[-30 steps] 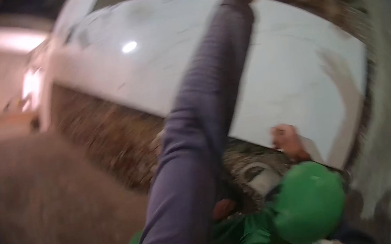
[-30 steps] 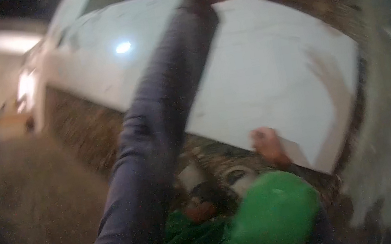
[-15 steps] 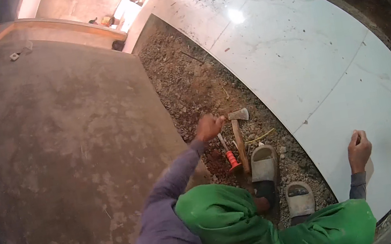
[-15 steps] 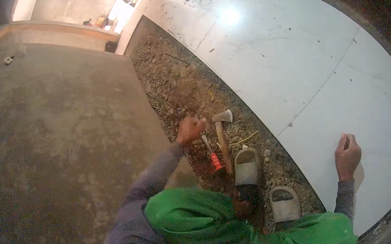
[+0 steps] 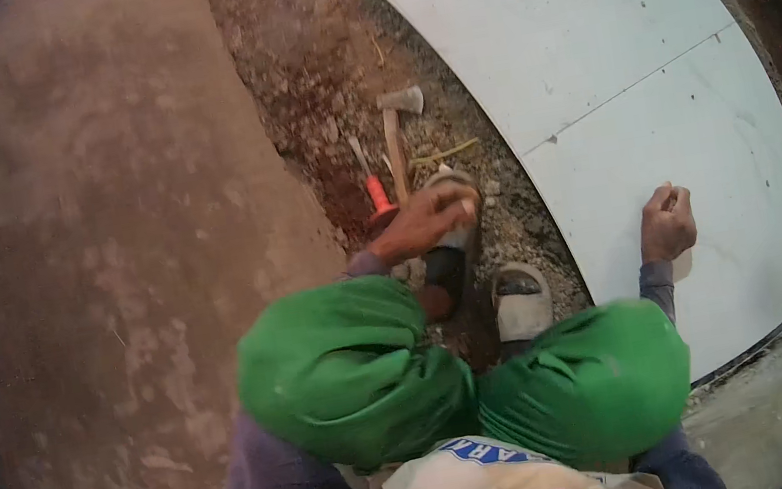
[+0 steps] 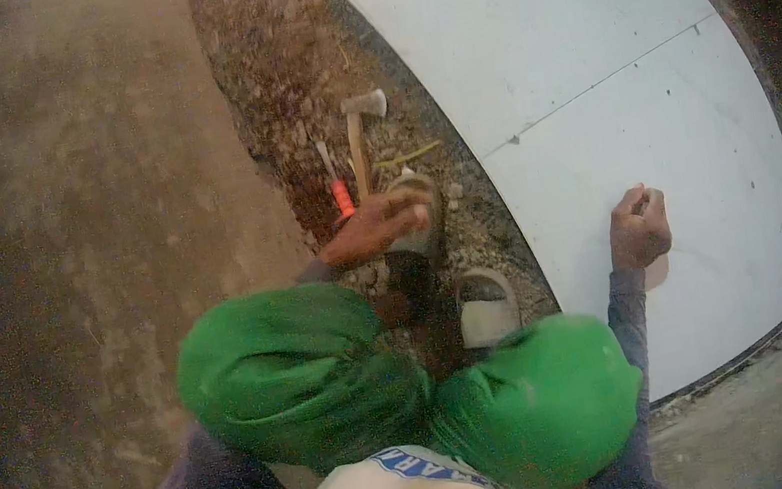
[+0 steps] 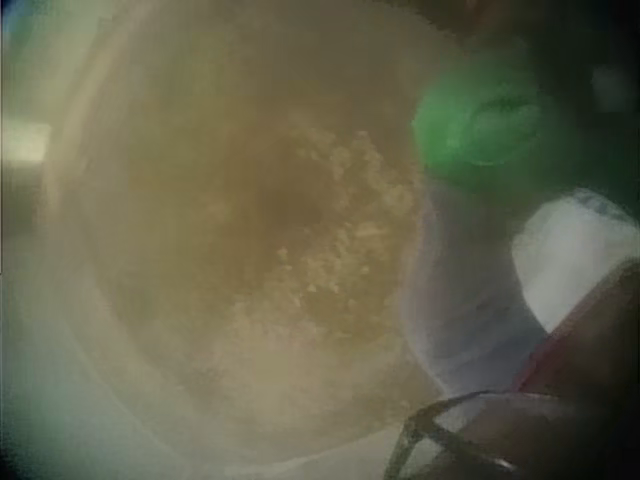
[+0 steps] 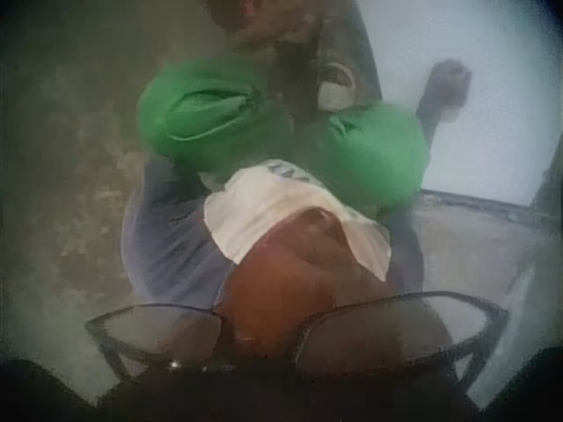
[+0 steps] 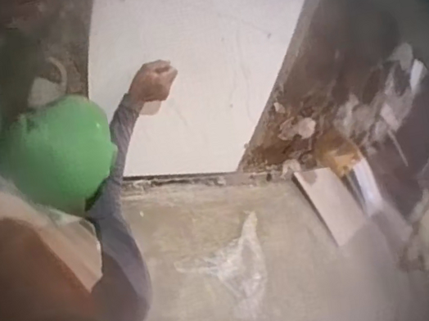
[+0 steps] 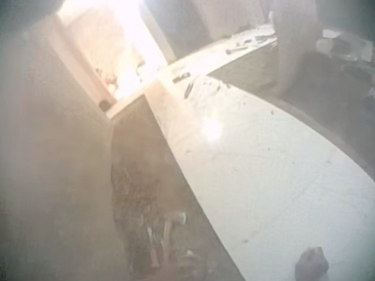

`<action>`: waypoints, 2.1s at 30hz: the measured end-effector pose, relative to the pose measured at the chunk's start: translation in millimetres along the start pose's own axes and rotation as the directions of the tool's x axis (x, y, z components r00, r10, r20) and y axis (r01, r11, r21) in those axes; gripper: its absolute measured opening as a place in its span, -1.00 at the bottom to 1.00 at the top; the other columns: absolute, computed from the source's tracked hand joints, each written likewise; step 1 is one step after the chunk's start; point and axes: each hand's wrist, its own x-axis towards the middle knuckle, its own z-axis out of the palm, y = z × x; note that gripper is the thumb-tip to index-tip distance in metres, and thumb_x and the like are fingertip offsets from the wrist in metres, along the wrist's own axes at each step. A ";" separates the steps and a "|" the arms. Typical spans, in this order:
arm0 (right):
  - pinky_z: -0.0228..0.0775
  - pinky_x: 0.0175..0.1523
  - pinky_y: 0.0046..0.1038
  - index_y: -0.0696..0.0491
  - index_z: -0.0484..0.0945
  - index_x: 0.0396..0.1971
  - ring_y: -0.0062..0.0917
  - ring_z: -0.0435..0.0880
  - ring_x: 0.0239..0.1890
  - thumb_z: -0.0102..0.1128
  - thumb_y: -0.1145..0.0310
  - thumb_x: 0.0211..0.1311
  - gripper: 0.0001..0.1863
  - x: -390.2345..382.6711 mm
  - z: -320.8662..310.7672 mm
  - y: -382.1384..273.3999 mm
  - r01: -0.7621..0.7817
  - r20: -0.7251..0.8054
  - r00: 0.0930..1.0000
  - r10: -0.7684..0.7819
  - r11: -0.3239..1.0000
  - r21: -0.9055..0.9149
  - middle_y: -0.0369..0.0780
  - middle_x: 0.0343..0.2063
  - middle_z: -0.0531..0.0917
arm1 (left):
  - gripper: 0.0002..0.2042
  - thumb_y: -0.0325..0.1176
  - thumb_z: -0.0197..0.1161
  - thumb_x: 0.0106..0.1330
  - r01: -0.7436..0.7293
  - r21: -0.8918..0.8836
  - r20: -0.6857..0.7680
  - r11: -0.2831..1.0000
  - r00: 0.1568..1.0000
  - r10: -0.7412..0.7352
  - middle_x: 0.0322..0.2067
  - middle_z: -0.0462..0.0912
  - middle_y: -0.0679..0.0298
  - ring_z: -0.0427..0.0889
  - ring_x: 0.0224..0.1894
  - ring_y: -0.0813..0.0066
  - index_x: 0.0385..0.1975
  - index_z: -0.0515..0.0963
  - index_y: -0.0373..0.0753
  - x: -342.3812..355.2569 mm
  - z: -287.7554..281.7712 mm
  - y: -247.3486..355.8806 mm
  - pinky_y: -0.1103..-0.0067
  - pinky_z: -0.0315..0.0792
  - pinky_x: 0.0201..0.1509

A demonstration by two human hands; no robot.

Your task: The person sits on the ground and uses an axe to chip away at the earth and debris between installed tiles.

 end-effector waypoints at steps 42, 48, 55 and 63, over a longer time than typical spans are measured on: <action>0.37 -0.39 -0.08 0.11 0.51 -0.52 -0.05 0.54 -0.57 0.21 0.42 0.20 -0.87 -53.6 85.4 -285.9 0.645 0.680 -0.304 -0.667 0.382 0.662 -0.05 -0.63 0.55 | -0.72 -0.24 0.18 0.34 -0.243 -0.829 -0.553 0.503 0.484 -0.678 -0.47 0.55 0.19 0.56 -0.47 0.48 -0.42 0.46 -0.37 -23.0 -73.2 -212.4 0.42 0.47 -0.47; 0.43 -0.38 -0.14 0.19 0.65 -0.45 -0.23 0.61 -0.56 0.19 -0.18 0.23 -0.39 -128.7 131.5 -327.1 0.510 0.929 -0.153 -0.336 0.779 0.366 -0.01 -0.62 0.60 | -0.69 -0.18 0.24 0.38 -0.245 -0.750 -0.639 0.615 0.508 -0.578 -0.60 0.52 0.34 0.55 -0.53 0.54 -0.51 0.54 -0.31 -20.4 -104.3 -247.0 0.47 0.49 -0.41; 0.46 -0.43 -0.27 0.20 0.62 -0.44 -0.35 0.63 -0.55 0.28 -0.09 0.16 -0.46 -173.5 139.7 -325.8 0.097 0.860 0.294 -0.416 0.908 0.406 -0.14 -0.63 0.62 | -0.65 -0.08 0.25 0.42 -0.233 -0.814 -0.541 0.532 0.640 -0.546 -0.48 0.56 0.33 0.57 -0.45 0.50 -0.36 0.60 -0.30 -46.8 -72.3 -172.9 0.42 0.55 -0.28; 0.46 -0.50 -0.45 0.10 0.56 -0.32 -0.61 0.55 -0.64 0.19 0.11 0.32 -0.69 -169.8 85.0 -311.0 -0.773 0.937 -0.081 -0.341 0.615 0.156 -0.30 -0.63 0.57 | -0.60 -0.07 0.05 0.54 -0.352 -0.905 -0.425 0.239 0.753 -0.502 -0.19 0.59 0.22 0.60 -0.12 0.33 0.11 0.46 -0.29 -71.4 -49.1 -224.7 0.31 0.55 0.06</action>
